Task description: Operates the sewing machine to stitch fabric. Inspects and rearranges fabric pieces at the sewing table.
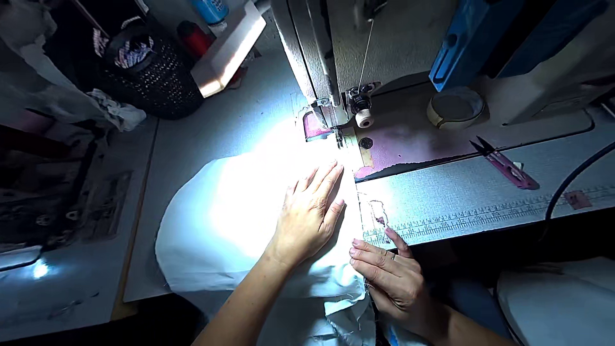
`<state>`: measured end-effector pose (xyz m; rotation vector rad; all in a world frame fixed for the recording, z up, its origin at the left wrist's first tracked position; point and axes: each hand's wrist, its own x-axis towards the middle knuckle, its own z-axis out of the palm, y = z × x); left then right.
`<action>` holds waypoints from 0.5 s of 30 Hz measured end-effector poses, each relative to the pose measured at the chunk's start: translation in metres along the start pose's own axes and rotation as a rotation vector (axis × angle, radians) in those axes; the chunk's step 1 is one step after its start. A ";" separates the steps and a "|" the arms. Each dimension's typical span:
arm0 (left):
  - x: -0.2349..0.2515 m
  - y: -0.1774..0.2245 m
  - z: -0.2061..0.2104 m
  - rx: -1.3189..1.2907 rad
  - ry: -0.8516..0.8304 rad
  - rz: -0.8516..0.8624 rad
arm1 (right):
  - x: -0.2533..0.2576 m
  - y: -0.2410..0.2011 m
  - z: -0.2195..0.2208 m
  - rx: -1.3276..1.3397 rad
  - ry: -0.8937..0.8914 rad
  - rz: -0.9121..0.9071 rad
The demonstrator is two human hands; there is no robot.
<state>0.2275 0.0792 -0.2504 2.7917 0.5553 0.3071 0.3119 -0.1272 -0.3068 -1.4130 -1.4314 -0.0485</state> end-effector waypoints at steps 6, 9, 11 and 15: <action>0.002 0.001 0.003 0.039 -0.012 -0.030 | 0.000 -0.001 0.001 0.002 0.012 0.016; 0.001 0.001 0.005 0.047 -0.018 -0.042 | 0.000 -0.001 0.001 0.003 0.008 0.011; 0.001 0.000 0.005 0.058 -0.021 -0.035 | 0.000 -0.001 0.001 0.005 0.008 0.014; 0.002 0.001 0.005 0.056 -0.026 -0.032 | 0.000 -0.001 0.001 0.002 0.012 0.018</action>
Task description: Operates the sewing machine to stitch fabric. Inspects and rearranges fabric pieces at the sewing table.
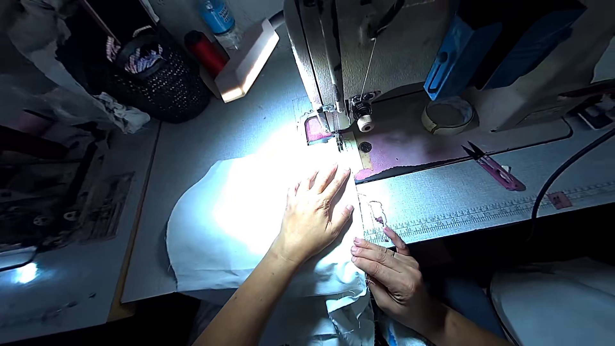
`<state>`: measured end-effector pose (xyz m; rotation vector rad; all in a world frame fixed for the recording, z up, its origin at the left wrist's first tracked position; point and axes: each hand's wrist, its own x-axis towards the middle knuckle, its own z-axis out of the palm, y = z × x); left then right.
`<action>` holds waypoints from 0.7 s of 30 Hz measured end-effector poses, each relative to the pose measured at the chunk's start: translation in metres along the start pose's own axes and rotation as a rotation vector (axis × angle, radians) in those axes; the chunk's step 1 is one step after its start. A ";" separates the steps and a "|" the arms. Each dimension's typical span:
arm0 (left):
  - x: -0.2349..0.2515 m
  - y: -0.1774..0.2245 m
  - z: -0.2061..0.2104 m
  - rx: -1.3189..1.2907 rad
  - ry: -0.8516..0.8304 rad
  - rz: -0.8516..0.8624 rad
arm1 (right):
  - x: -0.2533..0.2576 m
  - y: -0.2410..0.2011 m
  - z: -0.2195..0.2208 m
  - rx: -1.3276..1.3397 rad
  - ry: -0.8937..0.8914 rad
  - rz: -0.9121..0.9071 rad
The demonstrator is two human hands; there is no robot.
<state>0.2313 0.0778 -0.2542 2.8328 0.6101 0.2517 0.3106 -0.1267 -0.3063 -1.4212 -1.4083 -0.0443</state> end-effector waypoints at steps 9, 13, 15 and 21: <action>0.003 0.000 0.001 0.008 0.011 0.000 | 0.006 -0.002 -0.002 0.004 -0.005 0.024; 0.011 -0.002 0.000 -0.032 0.030 -0.045 | 0.019 -0.002 -0.004 -0.011 -0.030 0.074; 0.018 -0.005 -0.003 -0.035 0.030 -0.055 | 0.028 -0.003 -0.004 -0.032 -0.045 0.119; 0.039 -0.025 0.001 -0.056 0.061 0.024 | 0.058 0.005 -0.002 -0.075 -0.076 0.191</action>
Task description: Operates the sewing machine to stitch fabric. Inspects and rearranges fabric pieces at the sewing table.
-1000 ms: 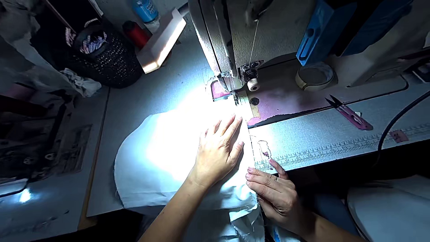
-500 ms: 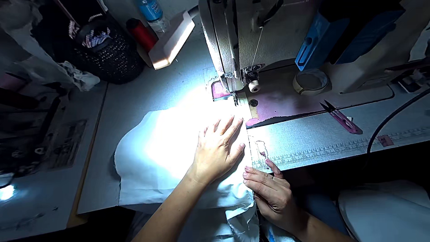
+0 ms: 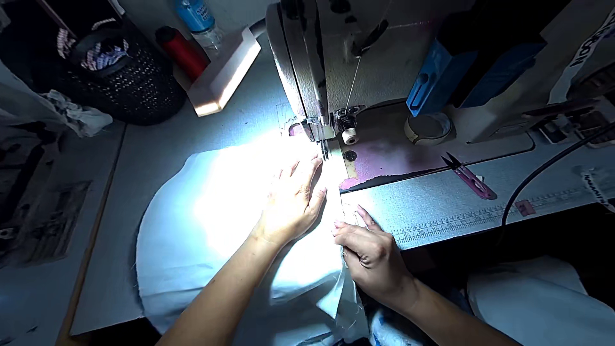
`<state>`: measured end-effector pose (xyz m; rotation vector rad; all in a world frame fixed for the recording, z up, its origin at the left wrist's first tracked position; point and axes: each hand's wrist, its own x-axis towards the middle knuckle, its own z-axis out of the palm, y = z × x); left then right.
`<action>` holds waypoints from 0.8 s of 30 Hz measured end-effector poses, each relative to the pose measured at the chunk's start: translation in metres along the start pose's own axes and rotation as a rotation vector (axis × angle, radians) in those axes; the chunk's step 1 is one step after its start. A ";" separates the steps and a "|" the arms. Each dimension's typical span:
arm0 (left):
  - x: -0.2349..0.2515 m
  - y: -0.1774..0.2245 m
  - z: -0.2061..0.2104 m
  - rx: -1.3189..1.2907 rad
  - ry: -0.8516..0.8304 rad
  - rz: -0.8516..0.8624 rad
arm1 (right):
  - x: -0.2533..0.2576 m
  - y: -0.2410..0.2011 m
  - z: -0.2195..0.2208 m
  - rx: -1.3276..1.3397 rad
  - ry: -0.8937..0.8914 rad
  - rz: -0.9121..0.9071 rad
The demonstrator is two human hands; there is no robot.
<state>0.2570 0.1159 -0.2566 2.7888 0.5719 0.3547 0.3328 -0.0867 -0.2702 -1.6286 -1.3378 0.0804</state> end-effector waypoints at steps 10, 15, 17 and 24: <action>0.040 -0.024 -0.007 0.002 -0.018 0.012 | 0.044 0.018 0.007 0.012 -0.010 0.025; 0.054 -0.033 -0.006 0.010 0.007 0.012 | 0.060 0.029 0.007 0.039 -0.029 0.045; 0.058 -0.034 -0.006 0.003 0.022 0.004 | 0.065 0.032 0.008 0.067 -0.025 0.064; 0.069 -0.036 -0.011 -0.023 0.007 -0.025 | 0.078 0.038 0.010 0.136 -0.002 0.106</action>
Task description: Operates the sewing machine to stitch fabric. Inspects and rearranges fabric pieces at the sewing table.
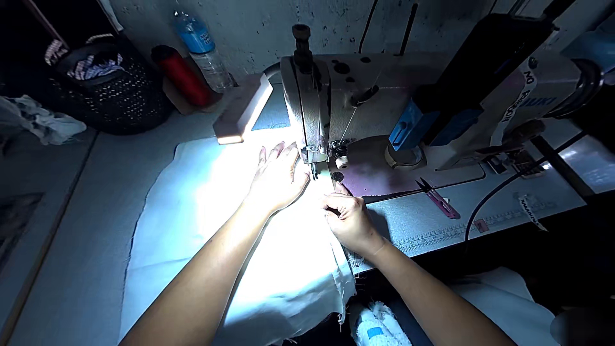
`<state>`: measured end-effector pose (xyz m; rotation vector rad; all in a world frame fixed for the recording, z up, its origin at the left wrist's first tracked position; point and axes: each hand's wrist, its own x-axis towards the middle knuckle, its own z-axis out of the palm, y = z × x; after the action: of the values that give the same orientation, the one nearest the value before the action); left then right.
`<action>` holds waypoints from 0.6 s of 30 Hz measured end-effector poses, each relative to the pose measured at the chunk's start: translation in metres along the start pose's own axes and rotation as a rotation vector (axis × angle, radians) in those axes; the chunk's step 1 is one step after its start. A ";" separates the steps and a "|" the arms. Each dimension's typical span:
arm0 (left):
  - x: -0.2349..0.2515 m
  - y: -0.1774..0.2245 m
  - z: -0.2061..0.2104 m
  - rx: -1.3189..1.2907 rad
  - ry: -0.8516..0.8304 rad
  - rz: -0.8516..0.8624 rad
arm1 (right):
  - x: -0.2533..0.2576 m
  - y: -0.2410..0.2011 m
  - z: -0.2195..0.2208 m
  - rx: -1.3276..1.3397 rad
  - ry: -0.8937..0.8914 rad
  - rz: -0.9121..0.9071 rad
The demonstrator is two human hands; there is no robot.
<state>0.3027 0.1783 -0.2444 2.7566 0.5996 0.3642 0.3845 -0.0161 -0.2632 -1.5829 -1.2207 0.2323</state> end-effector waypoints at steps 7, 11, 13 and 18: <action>0.006 -0.004 -0.003 -0.006 -0.021 -0.028 | 0.006 0.005 0.004 -0.023 0.006 -0.011; 0.007 -0.005 -0.006 0.033 -0.034 0.004 | 0.008 0.005 0.005 -0.034 0.009 -0.020; 0.007 -0.002 -0.011 0.031 -0.061 -0.007 | 0.009 0.004 0.001 -0.035 -0.021 -0.005; 0.015 -0.010 -0.012 0.012 -0.093 -0.113 | 0.011 0.005 0.000 -0.031 -0.031 0.008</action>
<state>0.3092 0.1959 -0.2342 2.7191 0.7311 0.2058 0.3920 -0.0074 -0.2624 -1.6166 -1.2474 0.2449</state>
